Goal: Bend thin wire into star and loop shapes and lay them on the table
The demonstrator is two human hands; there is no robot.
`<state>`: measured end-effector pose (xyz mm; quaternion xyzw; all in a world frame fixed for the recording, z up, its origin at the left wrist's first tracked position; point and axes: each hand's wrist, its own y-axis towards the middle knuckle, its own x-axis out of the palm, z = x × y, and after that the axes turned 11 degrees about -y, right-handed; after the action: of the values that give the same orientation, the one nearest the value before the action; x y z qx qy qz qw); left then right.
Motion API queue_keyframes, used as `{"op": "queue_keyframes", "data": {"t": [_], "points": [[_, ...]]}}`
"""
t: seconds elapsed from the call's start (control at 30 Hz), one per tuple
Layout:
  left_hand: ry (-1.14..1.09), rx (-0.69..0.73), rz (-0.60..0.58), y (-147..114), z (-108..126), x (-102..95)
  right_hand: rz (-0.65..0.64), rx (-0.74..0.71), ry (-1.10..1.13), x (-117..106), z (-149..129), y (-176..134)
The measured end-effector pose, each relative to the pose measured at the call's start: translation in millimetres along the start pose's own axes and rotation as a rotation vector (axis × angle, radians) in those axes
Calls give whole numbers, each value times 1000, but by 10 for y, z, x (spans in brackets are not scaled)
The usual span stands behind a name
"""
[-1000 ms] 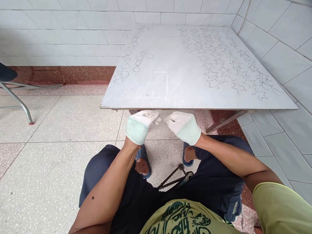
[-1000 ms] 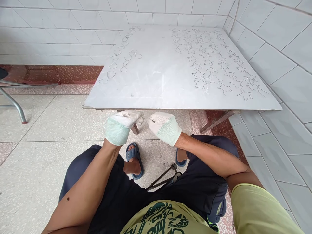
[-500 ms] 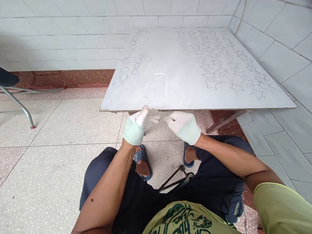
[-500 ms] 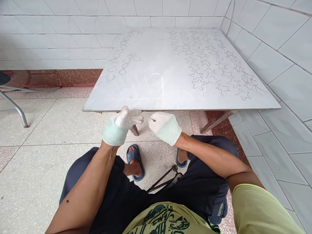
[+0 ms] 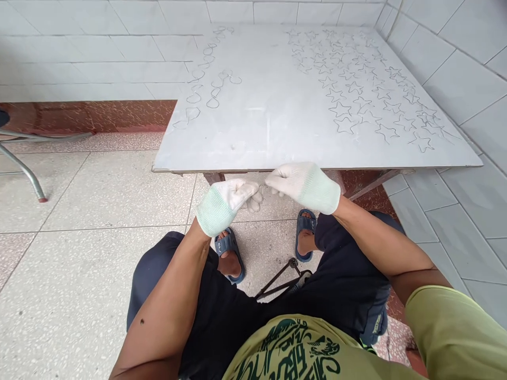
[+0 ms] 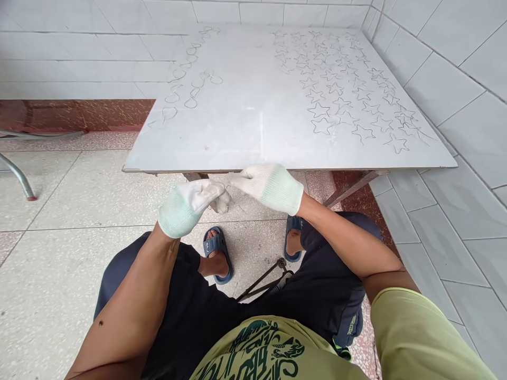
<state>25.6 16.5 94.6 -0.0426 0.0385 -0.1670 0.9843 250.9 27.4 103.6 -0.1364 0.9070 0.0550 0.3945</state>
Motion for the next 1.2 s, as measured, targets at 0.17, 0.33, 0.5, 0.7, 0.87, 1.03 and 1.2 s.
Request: {"op": "queue_keyframes", "data": {"t": [0.17, 0.33, 0.5, 0.7, 0.87, 1.03, 1.2], "points": [[141, 29, -44, 9, -48, 79, -84, -24, 36, 41, -114, -18], [18, 49, 13, 55, -172, 152, 110, 62, -108, 143, -154, -19], [-119, 57, 69, 18, -223, 204, 179, 107, -95, 210, -168, -34], [-84, -4, 36, 43, -214, 129, 84, 68, -34, 180, -71, 11], [-105, -15, 83, 72, -203, 90, 72, 61, 51, 178, -11, 35], [-148, -52, 127, 108, -257, 51, 89, 132, 197, 151, -58, 12], [-179, -57, 75, 118, -268, 21, 144, 186, 334, 143, -88, 7]]}}
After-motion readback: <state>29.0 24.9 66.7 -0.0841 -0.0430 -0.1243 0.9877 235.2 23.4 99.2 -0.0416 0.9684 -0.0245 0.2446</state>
